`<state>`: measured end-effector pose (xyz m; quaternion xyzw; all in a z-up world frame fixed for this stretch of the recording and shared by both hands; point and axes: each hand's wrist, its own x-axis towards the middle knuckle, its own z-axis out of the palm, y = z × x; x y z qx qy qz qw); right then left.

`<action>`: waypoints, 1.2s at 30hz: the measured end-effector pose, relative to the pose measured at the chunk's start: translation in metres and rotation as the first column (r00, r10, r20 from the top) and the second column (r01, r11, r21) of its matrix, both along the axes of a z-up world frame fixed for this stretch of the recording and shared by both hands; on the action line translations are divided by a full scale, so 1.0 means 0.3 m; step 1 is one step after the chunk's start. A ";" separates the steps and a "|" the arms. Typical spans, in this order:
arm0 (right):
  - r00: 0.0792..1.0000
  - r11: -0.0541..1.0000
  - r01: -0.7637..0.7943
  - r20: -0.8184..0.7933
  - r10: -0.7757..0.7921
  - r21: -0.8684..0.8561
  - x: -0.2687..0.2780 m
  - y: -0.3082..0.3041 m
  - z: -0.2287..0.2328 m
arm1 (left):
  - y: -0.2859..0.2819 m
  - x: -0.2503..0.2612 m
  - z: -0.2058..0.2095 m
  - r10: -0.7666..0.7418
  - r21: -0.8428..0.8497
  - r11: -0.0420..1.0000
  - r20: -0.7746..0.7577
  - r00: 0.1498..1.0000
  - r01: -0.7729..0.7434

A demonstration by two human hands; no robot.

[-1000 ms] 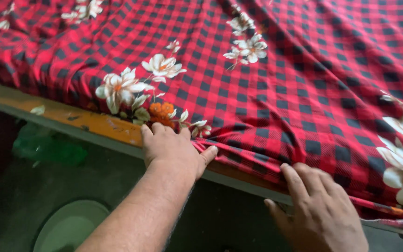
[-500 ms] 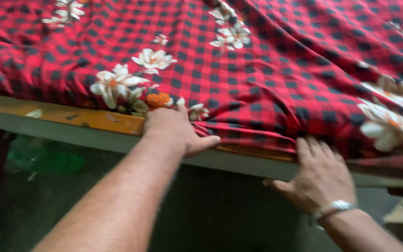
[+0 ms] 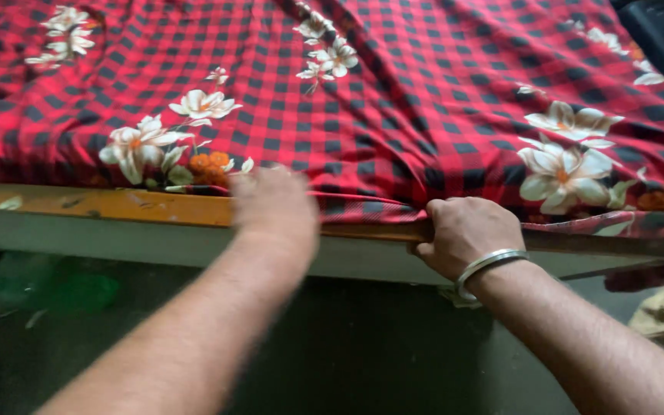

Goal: The person spreads a red and black checkered floral sheet over a bed, tucks the edges under the mattress, and smooths the surface. The person adjusts the sheet around the bed frame and corners to achieve a neat appearance.

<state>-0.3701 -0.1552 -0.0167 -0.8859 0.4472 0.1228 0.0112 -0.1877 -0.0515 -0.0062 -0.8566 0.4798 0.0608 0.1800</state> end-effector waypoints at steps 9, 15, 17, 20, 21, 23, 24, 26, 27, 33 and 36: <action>0.991 0.996 -0.048 0.118 0.057 -0.079 -0.037 -0.012 -0.041 | 0.048 -0.126 -0.160 -0.249 -0.604 0.762 0.063 0.967 0.235; 0.974 0.994 -0.079 0.205 0.093 -0.076 -0.054 -0.022 -0.053 | -0.018 -0.129 -0.190 -0.079 -0.476 0.878 -0.040 0.996 0.050; 0.969 0.990 -0.112 0.210 0.128 -0.088 -0.063 -0.028 -0.055 | -0.067 -0.122 -0.161 -0.036 -0.431 0.902 -0.037 0.999 0.017; 0.953 0.987 -0.118 0.267 0.145 -0.114 -0.073 -0.021 -0.083 | -0.073 -0.122 -0.134 0.018 -0.345 0.936 -0.143 0.990 -0.067; 0.950 0.990 -0.081 0.292 0.112 -0.115 -0.072 -0.023 -0.098 | -0.078 -0.121 -0.132 0.015 -0.331 0.941 -0.158 0.987 -0.067; 0.938 0.994 -0.007 0.343 0.044 -0.108 -0.061 -0.015 -0.131 | -0.053 -0.130 -0.143 0.009 -0.296 0.953 -0.187 0.982 -0.066; 0.912 0.988 -0.027 0.400 0.088 -0.155 -0.071 -0.011 -0.144 | -0.028 -0.143 -0.159 -0.085 -0.460 0.888 -0.123 0.989 0.019; 0.840 0.964 -0.056 0.509 0.187 -0.260 -0.076 -0.023 -0.157 | 0.001 -0.150 -0.192 -0.221 -0.731 0.654 0.061 0.973 0.194; 0.809 0.940 -0.098 0.524 0.266 -0.326 -0.074 -0.043 -0.157 | 0.004 -0.151 -0.210 -0.220 -0.763 0.615 0.075 0.973 0.198; 0.616 0.745 -0.331 0.466 0.635 -0.579 -0.081 -0.165 -0.153 | 0.047 -0.178 -0.284 -0.135 -0.848 0.463 0.220 0.966 0.258; 0.589 0.735 -0.407 0.459 0.665 -0.541 -0.113 -0.174 -0.198 | 0.051 -0.199 -0.260 -0.084 -0.753 0.648 0.076 0.994 0.112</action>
